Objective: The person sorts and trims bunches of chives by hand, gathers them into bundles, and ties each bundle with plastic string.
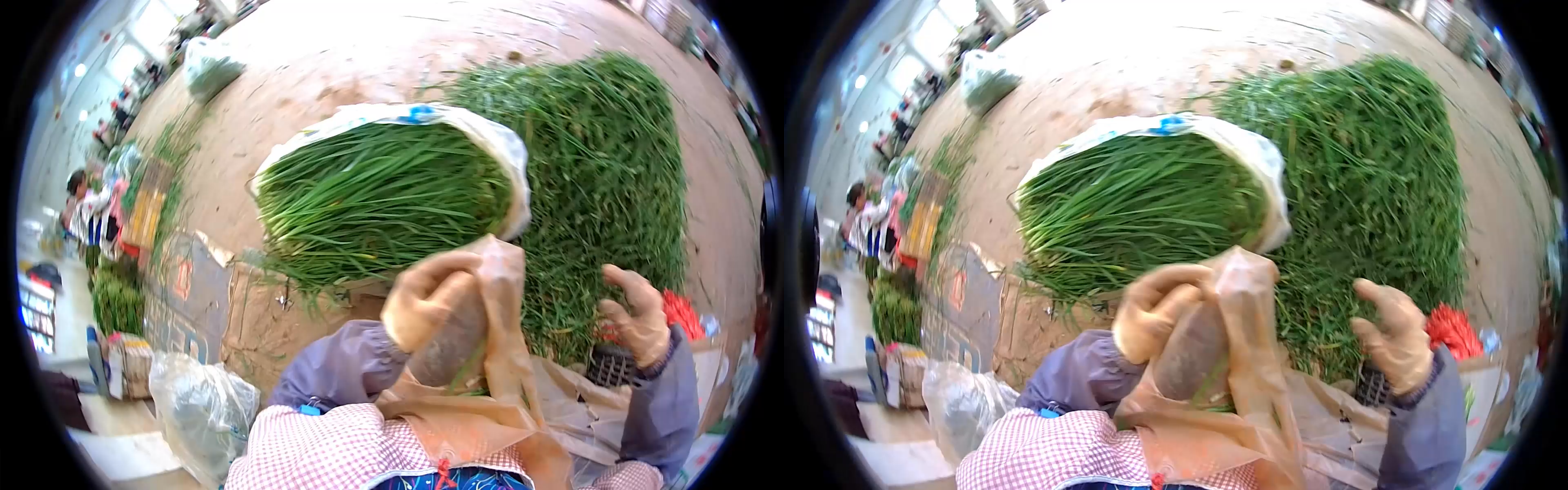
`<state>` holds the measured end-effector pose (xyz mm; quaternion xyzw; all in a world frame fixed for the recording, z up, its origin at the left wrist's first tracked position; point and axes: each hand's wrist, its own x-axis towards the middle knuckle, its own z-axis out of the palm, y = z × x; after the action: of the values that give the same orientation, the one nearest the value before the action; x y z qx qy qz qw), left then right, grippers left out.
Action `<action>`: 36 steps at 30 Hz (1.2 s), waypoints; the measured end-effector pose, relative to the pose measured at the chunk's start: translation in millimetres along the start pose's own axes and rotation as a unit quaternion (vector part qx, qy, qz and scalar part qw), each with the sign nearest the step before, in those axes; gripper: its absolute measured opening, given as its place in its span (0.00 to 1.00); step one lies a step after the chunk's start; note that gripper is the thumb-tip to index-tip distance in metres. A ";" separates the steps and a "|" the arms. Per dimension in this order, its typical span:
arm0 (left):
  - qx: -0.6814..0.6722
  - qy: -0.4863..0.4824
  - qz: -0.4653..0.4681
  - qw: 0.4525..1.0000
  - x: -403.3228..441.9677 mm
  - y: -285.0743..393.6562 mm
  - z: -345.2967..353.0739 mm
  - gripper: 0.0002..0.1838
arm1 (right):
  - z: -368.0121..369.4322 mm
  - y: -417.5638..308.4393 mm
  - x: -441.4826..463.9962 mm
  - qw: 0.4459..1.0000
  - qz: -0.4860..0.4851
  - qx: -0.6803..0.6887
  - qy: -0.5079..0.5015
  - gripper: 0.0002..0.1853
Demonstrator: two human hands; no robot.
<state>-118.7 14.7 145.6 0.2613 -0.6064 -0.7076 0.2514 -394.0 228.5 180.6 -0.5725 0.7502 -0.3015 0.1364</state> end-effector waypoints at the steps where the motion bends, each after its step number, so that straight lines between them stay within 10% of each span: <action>1: -0.022 0.118 -0.004 0.993 -6.7 1.3 -26.8 0.12 | 18.4 -30.3 40.8 0.999 -0.041 0.005 -0.035 0.24; 7: 0.086 0.517 0.143 0.839 -39.4 -34.7 -228.7 0.12 | 180.6 -146.0 211.5 0.938 -0.319 0.002 -0.134 0.35; 11: 0.288 0.498 -0.008 0.818 -31.4 -35.3 -300.9 0.20 | 283.2 -187.8 266.6 0.894 -0.405 -0.141 -0.130 0.50; 16: 0.078 0.364 0.027 0.928 -23.2 -98.7 -358.2 0.26 | 339.8 -197.4 276.9 0.865 -0.408 -0.261 -0.130 0.47; 25: -0.094 0.279 0.097 0.951 -28.6 -125.9 -369.4 0.28 | 352.7 -198.3 277.3 0.851 -0.405 -0.329 -0.046 0.51; 27: -0.105 0.286 0.083 0.949 -28.8 -118.1 -367.4 0.27 | 343.1 -196.4 289.8 0.878 -0.415 -0.216 -0.104 0.39; 30: -0.028 0.318 0.067 0.945 -42.2 -109.1 -368.5 0.24 | 322.0 -190.3 308.6 0.902 -0.397 -0.060 -0.159 0.45; 36: 0.232 0.558 0.127 0.787 -63.0 -49.4 -303.8 0.18 | 291.5 -181.9 316.6 0.911 -0.187 0.329 -0.163 0.36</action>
<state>130.8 -157.0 62.0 0.5816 -0.5341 -0.2385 0.5653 -189.7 -185.4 108.1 -0.6658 0.4554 -0.4540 0.3785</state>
